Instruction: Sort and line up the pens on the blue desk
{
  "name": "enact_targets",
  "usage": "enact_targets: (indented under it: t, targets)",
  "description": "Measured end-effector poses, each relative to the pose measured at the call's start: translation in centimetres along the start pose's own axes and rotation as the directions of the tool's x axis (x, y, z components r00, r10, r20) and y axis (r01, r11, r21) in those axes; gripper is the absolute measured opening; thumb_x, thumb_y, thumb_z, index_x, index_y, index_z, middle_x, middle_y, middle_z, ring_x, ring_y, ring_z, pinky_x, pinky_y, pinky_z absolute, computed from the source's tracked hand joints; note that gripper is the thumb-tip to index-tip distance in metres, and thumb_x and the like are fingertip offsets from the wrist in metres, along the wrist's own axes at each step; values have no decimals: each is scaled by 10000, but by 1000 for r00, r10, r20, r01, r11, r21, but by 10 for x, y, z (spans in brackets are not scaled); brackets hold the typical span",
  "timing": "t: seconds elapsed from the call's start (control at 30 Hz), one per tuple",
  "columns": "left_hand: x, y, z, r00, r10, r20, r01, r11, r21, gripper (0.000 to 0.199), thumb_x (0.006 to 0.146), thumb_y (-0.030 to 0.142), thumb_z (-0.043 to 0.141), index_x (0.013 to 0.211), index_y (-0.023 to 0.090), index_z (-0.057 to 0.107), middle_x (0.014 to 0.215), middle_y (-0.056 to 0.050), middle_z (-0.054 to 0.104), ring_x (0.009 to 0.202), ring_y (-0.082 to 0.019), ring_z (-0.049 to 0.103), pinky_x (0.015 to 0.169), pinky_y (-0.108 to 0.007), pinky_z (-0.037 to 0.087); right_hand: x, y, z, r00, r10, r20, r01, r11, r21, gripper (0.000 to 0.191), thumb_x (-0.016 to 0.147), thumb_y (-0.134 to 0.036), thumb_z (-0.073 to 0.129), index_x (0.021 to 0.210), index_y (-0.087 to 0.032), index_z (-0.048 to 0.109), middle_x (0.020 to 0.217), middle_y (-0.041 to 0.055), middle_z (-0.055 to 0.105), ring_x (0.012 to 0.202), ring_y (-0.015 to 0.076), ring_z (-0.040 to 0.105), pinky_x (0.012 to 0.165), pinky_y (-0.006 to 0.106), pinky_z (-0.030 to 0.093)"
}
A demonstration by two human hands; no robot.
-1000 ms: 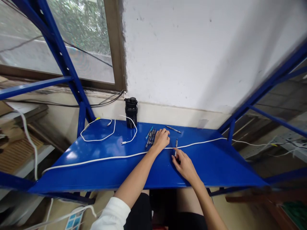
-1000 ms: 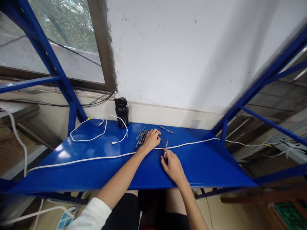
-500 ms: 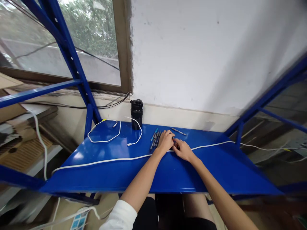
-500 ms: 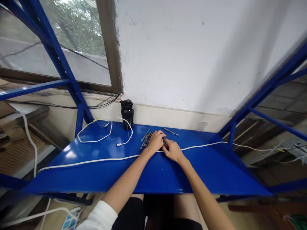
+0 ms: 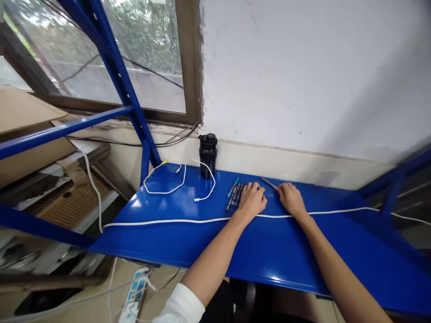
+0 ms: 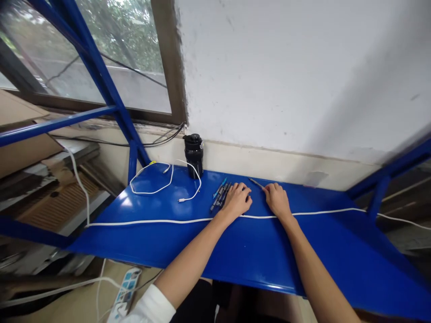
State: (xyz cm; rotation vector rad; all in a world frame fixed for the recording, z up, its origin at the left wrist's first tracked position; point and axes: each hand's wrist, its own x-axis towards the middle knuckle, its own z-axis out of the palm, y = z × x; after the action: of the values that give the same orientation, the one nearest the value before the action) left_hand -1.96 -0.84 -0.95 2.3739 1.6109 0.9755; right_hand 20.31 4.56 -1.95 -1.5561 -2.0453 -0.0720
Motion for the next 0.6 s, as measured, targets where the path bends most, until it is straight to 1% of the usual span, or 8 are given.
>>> enact_targets:
  t: [0.13, 0.23, 0.3, 0.33, 0.43, 0.5, 0.57, 0.6]
  targets:
    - [0, -1, 1, 1000, 6, -3, -6, 999, -31, 258, 962, 188, 621, 1175, 204, 766, 1235, -114, 691, 1151, -307, 572, 1011, -461, 495, -9, -2, -4, 987, 114, -109, -106, 991, 82, 359, 1109, -483, 375, 1169, -199, 586, 1000, 138, 716, 814, 278, 654, 741, 377, 476]
    - [1, -3, 1, 1000, 4, 14, -3, 998, -68, 263, 952, 149, 612, 1146, 209, 779, 1249, -104, 696, 1151, -302, 576, 1016, -461, 496, -16, -9, -10, 935, 234, -266, -165, 952, 257, 425, 1123, -551, 323, 1221, -192, 528, 941, 116, 723, 760, 260, 670, 705, 366, 494]
    - [1, -4, -1, 1000, -3, 15, 5, 996, -88, 276, 946, 120, 602, 1132, 210, 786, 1249, -99, 700, 1154, -297, 580, 1031, -458, 495, -18, -16, -13, 893, 286, -347, -151, 918, 367, 446, 1109, -596, 348, 1198, -193, 517, 932, 117, 725, 769, 258, 681, 717, 373, 516]
    - [1, -4, -2, 1000, -7, 15, 8, 995, -99, 285, 941, 106, 598, 1126, 210, 789, 1245, -97, 703, 1154, -295, 583, 1039, -456, 495, -19, -19, -14, 882, 298, -365, -141, 906, 398, 448, 1106, -605, 350, 1189, -196, 513, 933, 119, 726, 778, 258, 686, 724, 376, 525]
    - [3, -1, -9, 1000, -19, -12, 17, 988, -155, 296, 962, 108, 577, 1137, 218, 788, 1225, -99, 715, 1165, -296, 596, 1071, -464, 490, -21, -29, -17, 888, 291, -356, -120, 894, 431, 420, 1113, -592, 344, 1179, -211, 509, 945, 108, 727, 790, 249, 694, 727, 367, 531]
    - [4, 4, -14, 997, -24, -69, 5, 964, -266, 297, 1014, 175, 563, 1229, 231, 761, 1238, -103, 723, 1201, -299, 610, 1115, -477, 476, -22, -35, -19, 912, 262, -316, -99, 887, 451, 388, 1111, -580, 377, 1167, -224, 521, 896, 75, 711, 741, 234, 677, 697, 345, 513]
    - [6, 10, -18, 989, -48, -137, -23, 880, -474, 336, 1048, 277, 589, 1364, 243, 694, 1296, -111, 726, 1258, -296, 629, 1150, -475, 469, -23, -43, -21, 951, 191, -242, -59, 882, 467, 367, 1105, -570, 422, 1161, -231, 548, 825, 37, 681, 663, 212, 633, 653, 323, 480]
    - [8, 13, -19, 985, -73, -154, -35, 797, -603, 385, 1047, 323, 616, 1423, 248, 654, 1341, -116, 721, 1292, -293, 636, 1155, -466, 475, -24, -47, -22, 972, 135, -192, -29, 880, 474, 360, 1105, -564, 435, 1154, -233, 568, 791, 20, 663, 627, 201, 606, 633, 314, 461]
